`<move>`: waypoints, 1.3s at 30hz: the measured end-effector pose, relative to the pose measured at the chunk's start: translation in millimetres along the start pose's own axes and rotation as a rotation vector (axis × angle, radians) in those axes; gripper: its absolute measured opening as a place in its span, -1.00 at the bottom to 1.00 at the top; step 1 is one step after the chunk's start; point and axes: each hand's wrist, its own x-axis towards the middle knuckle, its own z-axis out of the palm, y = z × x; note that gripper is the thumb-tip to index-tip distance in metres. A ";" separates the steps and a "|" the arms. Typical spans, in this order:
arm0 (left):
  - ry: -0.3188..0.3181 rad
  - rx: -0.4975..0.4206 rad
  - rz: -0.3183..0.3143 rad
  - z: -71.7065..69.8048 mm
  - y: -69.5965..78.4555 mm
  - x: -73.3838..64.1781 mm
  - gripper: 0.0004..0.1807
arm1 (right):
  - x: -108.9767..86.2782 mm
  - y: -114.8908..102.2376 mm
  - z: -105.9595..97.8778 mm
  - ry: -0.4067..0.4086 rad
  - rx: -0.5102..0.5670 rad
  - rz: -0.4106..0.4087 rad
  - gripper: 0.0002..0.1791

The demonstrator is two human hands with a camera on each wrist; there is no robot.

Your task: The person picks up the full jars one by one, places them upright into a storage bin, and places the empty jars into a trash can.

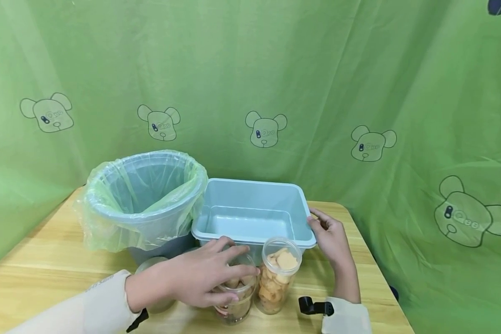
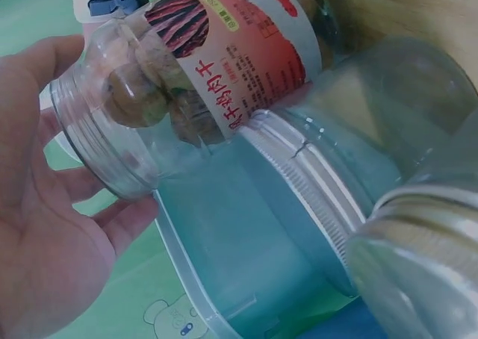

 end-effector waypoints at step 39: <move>0.019 -0.097 -0.006 -37.6 -12.7 2.2 -0.39 | -0.3 -4.0 -1.2 -0.029 -0.018 0.017 -0.39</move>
